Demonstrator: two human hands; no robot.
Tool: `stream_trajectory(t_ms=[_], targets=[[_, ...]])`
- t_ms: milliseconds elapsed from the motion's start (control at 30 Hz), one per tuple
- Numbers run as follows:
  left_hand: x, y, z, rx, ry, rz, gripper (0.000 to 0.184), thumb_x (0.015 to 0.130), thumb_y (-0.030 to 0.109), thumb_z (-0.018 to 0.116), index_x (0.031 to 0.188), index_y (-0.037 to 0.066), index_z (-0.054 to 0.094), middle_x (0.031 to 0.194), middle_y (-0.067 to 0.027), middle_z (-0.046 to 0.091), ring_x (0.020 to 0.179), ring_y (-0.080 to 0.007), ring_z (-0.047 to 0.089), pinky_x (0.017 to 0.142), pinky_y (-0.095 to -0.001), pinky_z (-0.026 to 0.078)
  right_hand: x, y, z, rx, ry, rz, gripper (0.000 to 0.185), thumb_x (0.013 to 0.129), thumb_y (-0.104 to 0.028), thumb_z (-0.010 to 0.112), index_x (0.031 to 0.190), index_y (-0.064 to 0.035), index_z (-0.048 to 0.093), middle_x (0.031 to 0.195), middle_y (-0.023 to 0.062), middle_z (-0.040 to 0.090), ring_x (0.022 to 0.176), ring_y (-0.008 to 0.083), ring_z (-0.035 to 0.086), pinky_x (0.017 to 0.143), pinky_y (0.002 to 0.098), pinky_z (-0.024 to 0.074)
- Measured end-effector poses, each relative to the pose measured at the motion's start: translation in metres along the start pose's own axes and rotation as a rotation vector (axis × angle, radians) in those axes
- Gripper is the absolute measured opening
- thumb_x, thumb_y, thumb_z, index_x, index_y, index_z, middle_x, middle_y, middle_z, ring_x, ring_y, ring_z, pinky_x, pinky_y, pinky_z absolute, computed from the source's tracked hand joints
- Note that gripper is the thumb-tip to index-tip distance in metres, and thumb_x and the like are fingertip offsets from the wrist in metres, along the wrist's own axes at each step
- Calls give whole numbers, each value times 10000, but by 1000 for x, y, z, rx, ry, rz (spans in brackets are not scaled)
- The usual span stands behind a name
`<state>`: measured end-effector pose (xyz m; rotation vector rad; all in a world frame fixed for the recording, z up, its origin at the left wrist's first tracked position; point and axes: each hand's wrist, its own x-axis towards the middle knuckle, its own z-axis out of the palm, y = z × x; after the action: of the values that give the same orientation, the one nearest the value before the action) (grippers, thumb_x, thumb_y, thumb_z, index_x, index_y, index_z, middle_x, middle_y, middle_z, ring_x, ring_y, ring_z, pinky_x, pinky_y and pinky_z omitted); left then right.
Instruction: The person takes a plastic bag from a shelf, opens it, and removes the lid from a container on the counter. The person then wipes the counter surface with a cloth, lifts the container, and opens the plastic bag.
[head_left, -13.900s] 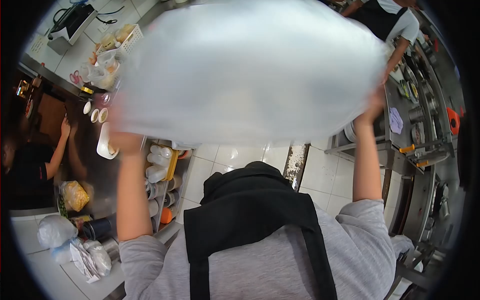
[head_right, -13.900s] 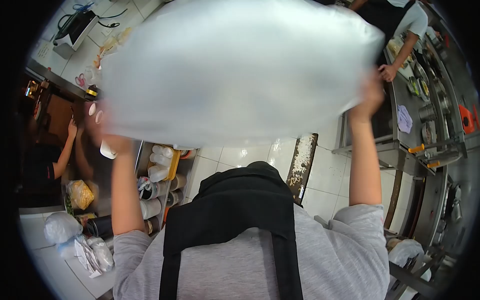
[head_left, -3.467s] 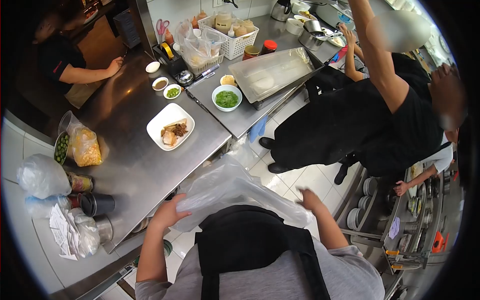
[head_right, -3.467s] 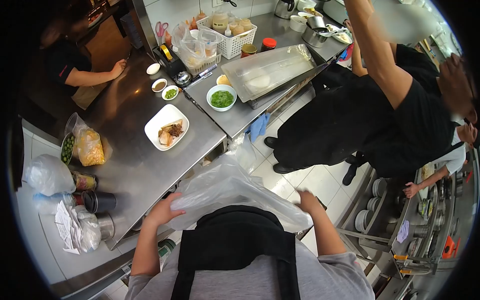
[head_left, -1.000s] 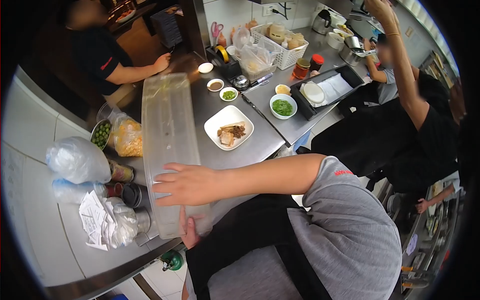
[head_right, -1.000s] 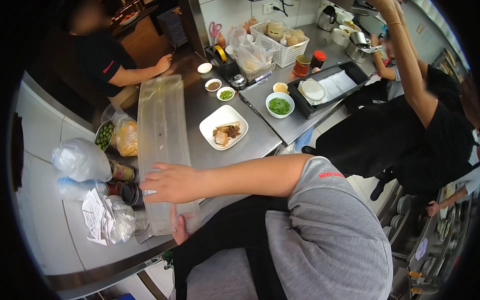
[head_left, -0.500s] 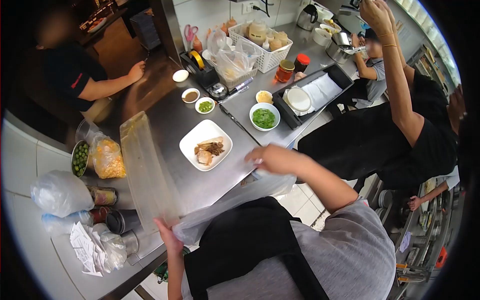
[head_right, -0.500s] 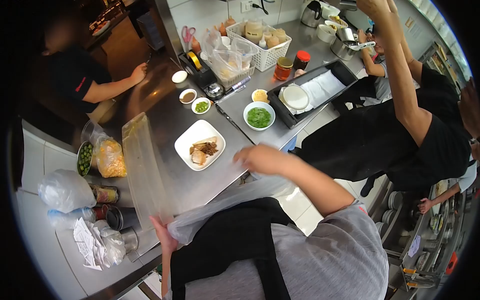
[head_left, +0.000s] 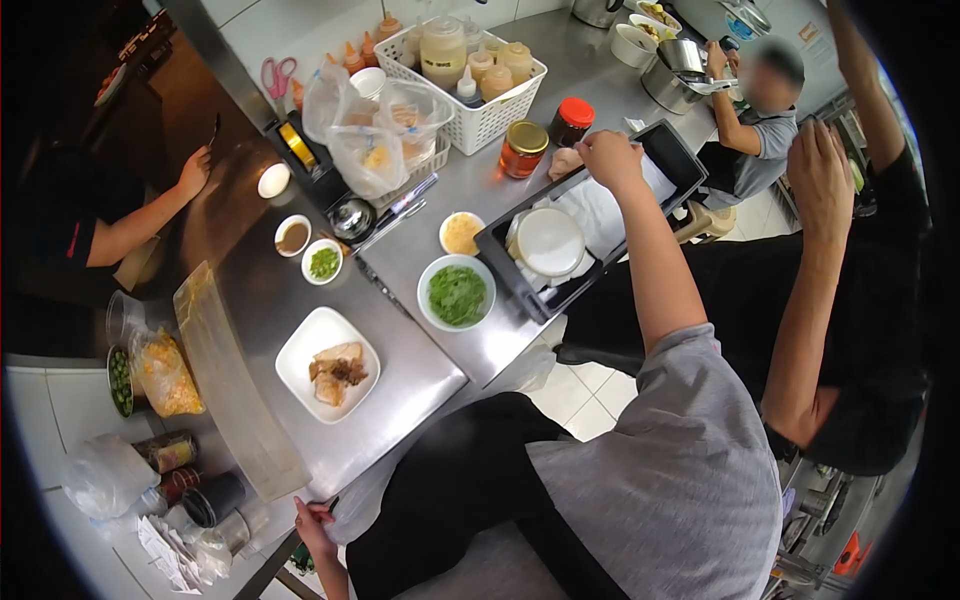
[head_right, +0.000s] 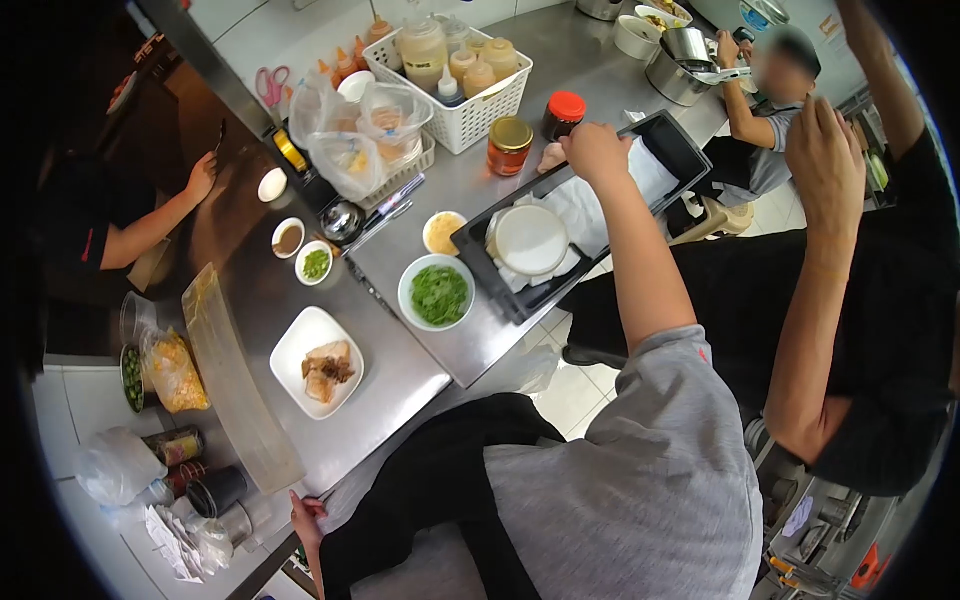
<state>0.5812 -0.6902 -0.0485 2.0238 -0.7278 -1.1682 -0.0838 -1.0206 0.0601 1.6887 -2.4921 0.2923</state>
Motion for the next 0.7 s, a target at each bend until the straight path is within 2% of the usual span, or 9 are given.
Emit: stream_trajectory(t_ms=[67, 100, 267, 367, 500, 533, 600, 667, 700], targets=[[0, 2, 2, 36, 75, -61, 619, 946, 491, 366, 576, 27, 545, 459, -57, 464, 459, -150, 463, 549, -272, 374, 26, 6, 6, -123, -213, 59, 309, 832, -375, 563, 932, -109, 686, 998, 120, 653, 989, 309, 593, 850, 567, 372], [-2, 6, 4, 28, 79, -89, 602, 939, 487, 388, 572, 34, 541, 457, -49, 455, 468, -144, 458, 564, -270, 373, 37, 8, -4, -112, -273, 123, 327, 843, -373, 542, 963, -97, 670, 1080, 125, 632, 1041, 311, 577, 882, 584, 354], [-4, 7, 7, 18, 131, -126, 588, 933, 480, 404, 568, 41, 543, 461, -43, 459, 467, -136, 448, 556, -266, 363, 98, 64, 24, -252, -254, 220, 297, 851, -223, 472, 1064, -72, 612, 1138, 159, 607, 1105, 315, 553, 975, 642, 240], [1, -2, 5, 65, 170, -105, 598, 925, 494, 407, 550, 47, 539, 453, -37, 453, 468, -127, 447, 547, -263, 359, 125, 92, 52, -322, -33, 277, 295, 856, -158, 405, 1075, -62, 577, 1053, 160, 645, 1029, 318, 600, 1000, 675, 136], [24, -43, -18, 203, 173, 7, 660, 940, 528, 336, 602, 18, 583, 467, -59, 498, 428, -140, 463, 491, -266, 392, 155, 111, 56, -470, -229, 317, 302, 854, -164, 430, 1091, -58, 585, 1098, 163, 629, 1077, 307, 583, 994, 702, 50], [26, -45, -19, 203, 192, -55, 661, 927, 546, 356, 579, 25, 569, 447, -55, 479, 411, -142, 448, 481, -260, 384, 158, 117, 60, -612, -264, 311, 300, 850, -190, 480, 1091, -92, 630, 1140, 120, 620, 1092, 283, 577, 1000, 692, 71], [23, -45, -24, 217, 225, -119, 664, 914, 564, 376, 557, 33, 555, 427, -52, 460, 394, -144, 433, 472, -254, 376, 160, 113, 50, -696, -534, 280, 299, 856, -204, 493, 1102, -135, 648, 1176, 71, 608, 1111, 276, 565, 1005, 679, 105], [22, -45, -18, 46, 338, -246, 680, 880, 606, 413, 519, 42, 530, 395, -35, 414, 372, -139, 406, 458, -243, 354, 167, 122, 78, -715, -539, 269, 297, 855, -214, 499, 1103, -149, 649, 1188, 57, 601, 1114, 267, 563, 996, 679, 131], [15, -40, -12, 54, 309, -178, 693, 848, 641, 442, 495, 50, 520, 413, -24, 411, 400, -132, 395, 482, -243, 343, 169, 124, 88, -749, -544, 259, 295, 855, -224, 505, 1104, -162, 650, 1200, 44, 595, 1117, 259, 560, 988, 679, 158]])
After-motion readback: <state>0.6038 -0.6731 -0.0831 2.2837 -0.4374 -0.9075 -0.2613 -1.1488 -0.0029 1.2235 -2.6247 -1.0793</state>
